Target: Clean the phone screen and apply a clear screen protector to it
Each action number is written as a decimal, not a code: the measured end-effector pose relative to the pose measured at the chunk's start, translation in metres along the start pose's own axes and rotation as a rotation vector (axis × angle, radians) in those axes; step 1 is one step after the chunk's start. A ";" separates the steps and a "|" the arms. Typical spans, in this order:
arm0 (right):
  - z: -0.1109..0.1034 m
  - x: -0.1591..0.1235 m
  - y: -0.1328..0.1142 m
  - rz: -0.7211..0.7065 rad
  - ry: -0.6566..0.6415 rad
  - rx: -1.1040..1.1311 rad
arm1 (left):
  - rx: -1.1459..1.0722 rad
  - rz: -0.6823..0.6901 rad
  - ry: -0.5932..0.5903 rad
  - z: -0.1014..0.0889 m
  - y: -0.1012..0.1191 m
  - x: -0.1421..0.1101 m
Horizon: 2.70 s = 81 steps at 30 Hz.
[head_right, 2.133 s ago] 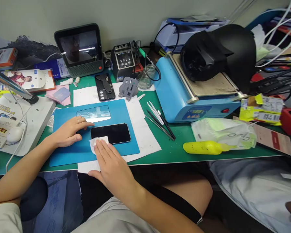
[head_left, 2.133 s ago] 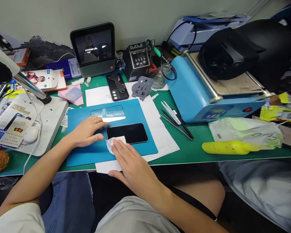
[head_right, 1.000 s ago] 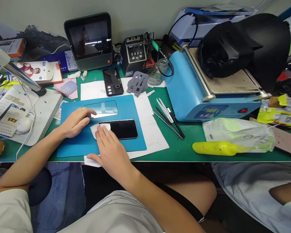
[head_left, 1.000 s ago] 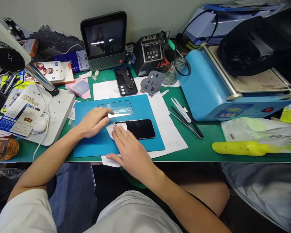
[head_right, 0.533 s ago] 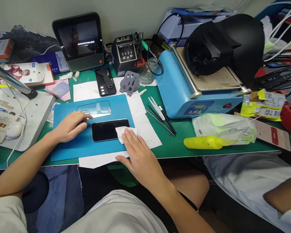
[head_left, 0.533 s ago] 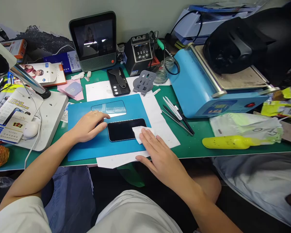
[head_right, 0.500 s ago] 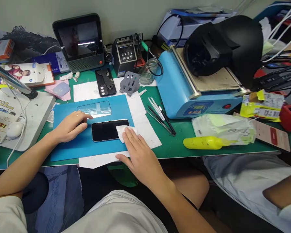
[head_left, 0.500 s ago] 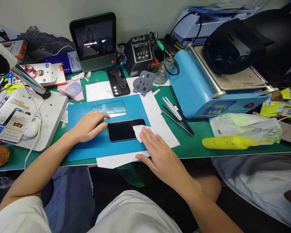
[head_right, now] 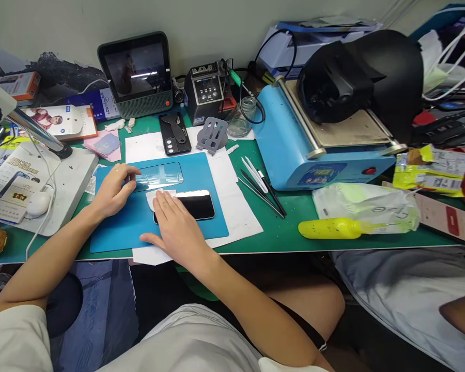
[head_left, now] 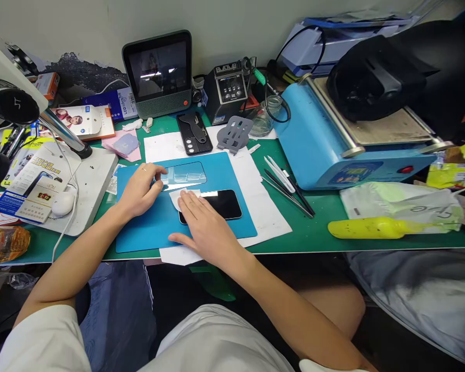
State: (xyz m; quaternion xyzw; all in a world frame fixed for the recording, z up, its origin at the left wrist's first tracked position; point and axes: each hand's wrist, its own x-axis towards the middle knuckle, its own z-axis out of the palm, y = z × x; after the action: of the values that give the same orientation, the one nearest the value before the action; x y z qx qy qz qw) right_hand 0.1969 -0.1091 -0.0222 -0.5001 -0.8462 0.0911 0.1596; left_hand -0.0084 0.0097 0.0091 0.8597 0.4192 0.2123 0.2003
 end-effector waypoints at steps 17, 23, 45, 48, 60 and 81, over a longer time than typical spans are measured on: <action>-0.021 -0.085 0.064 0.054 0.260 0.005 | 0.195 0.008 -0.057 -0.003 -0.007 0.001; -0.044 -0.050 0.100 0.067 0.322 0.090 | 0.268 -0.015 -0.147 -0.007 -0.009 0.001; -0.053 0.067 0.108 0.312 0.183 0.336 | 0.286 0.166 -0.046 0.003 -0.006 -0.004; -0.056 0.077 0.115 0.328 0.098 0.400 | 0.331 0.224 0.005 0.007 -0.007 -0.005; -0.088 0.047 0.093 -0.461 0.411 0.071 | -0.239 0.229 0.003 -0.010 -0.010 -0.005; -0.070 -0.002 0.079 -0.410 0.504 0.021 | -0.186 0.098 -0.266 -0.009 -0.009 -0.001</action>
State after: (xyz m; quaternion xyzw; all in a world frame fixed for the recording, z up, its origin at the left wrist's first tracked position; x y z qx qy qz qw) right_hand 0.2877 -0.0730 0.0177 -0.3243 -0.8623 -0.0610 0.3840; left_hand -0.0192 0.0152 0.0120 0.8774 0.3251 0.1441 0.3220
